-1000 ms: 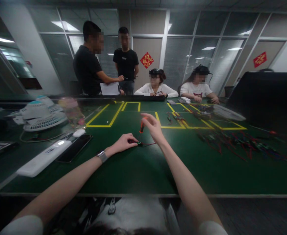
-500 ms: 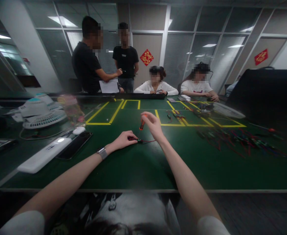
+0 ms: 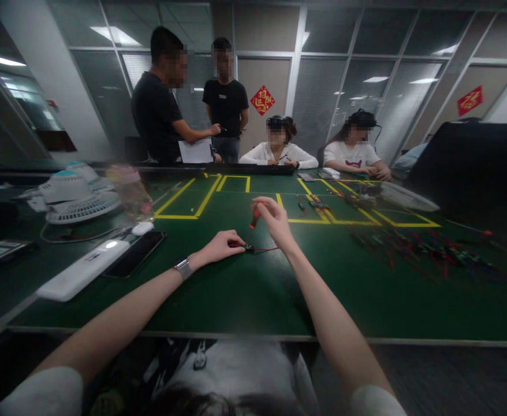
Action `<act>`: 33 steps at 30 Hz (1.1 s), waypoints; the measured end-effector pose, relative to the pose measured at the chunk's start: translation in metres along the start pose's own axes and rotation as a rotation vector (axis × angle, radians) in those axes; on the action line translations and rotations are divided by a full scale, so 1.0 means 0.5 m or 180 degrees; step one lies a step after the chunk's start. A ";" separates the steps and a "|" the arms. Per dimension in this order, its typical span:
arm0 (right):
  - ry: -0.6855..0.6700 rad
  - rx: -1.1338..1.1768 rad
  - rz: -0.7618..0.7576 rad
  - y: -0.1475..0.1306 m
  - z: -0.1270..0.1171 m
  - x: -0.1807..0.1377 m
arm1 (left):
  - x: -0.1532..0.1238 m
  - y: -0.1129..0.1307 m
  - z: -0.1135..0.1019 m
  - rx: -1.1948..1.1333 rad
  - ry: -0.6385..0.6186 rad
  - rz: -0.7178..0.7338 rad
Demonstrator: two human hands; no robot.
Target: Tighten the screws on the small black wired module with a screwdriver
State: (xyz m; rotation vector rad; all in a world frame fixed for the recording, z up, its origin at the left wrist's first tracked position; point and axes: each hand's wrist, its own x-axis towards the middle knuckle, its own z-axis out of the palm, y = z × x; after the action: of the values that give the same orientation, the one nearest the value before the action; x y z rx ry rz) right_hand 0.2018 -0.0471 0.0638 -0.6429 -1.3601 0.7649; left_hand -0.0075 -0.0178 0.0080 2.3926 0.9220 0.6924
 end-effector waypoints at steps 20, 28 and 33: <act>-0.0140 0.0027 0.0077 -0.005 0.009 -0.003 | 0.003 -0.018 0.008 -0.0044 0.0047 0.0067; -0.0089 0.0470 0.0409 -0.004 0.025 -0.008 | 0.002 -0.005 0.005 -0.0067 0.0043 0.0053; -0.0264 0.0710 0.0493 -0.015 0.033 -0.010 | 0.001 -0.002 0.003 -0.0075 0.0051 0.0054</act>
State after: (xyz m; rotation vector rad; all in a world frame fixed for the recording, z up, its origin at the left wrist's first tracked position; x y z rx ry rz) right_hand 0.1858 -0.0561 0.0684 -0.5486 -1.2871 1.0617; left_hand -0.0069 -0.0170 0.0065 2.3802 0.8961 0.7260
